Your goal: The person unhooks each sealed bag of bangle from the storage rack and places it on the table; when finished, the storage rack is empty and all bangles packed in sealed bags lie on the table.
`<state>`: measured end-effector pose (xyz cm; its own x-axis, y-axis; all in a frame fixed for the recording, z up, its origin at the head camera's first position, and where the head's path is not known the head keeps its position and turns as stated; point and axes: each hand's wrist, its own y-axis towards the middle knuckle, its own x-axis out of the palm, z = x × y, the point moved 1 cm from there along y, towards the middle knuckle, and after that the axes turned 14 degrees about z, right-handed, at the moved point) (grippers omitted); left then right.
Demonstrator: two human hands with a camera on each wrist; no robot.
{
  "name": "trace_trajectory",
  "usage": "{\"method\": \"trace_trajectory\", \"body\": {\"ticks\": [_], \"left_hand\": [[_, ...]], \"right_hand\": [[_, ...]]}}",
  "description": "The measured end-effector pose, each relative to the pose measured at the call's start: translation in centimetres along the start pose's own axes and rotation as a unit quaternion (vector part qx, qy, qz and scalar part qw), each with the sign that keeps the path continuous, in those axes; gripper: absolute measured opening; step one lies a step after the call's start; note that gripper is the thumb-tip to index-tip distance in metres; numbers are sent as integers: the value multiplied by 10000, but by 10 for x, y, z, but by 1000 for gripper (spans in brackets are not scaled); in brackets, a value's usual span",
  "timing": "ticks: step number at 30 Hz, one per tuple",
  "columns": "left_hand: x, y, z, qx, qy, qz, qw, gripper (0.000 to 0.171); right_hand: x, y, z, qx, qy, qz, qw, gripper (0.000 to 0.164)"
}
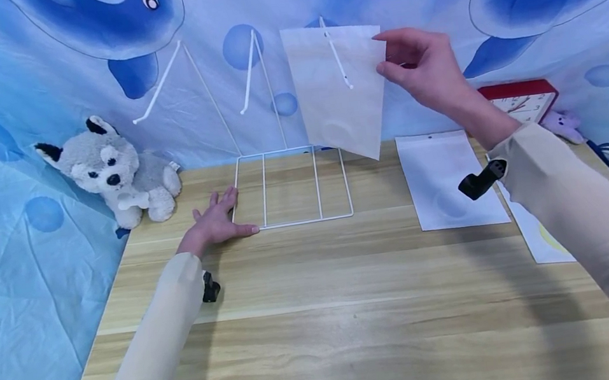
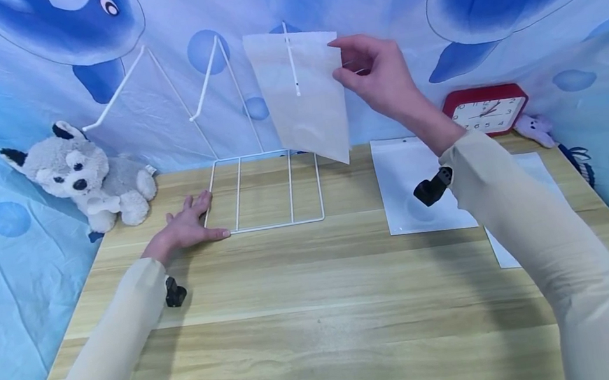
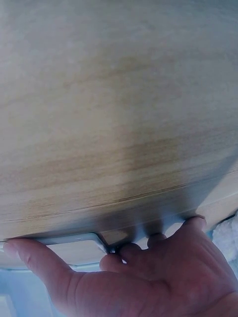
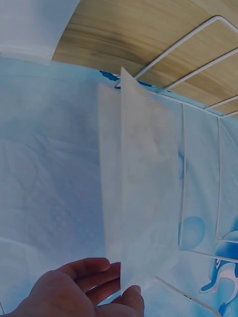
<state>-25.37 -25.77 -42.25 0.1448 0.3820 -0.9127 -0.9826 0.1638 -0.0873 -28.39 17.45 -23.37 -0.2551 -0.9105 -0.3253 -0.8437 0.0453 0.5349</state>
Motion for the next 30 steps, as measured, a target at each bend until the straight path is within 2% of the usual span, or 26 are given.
{"method": "trace_trajectory", "body": {"ticks": [4,12,22,30], "left_hand": [[0,-1,0,-27,8,5,10000,119],[0,-1,0,34,1,15,10000,118],[0,-1,1,19,-16,19,10000,118],[0,-1,0,0,-13,60,10000,118]], "right_hand": [[6,3,-2,98,214,-214,9995,43],[20,12,-5,845,808,-512,9918,43],[31,15,-4,1391,1163,-513,9821,43],[30,14,-5,1536,1390,-511,9770,41]]}}
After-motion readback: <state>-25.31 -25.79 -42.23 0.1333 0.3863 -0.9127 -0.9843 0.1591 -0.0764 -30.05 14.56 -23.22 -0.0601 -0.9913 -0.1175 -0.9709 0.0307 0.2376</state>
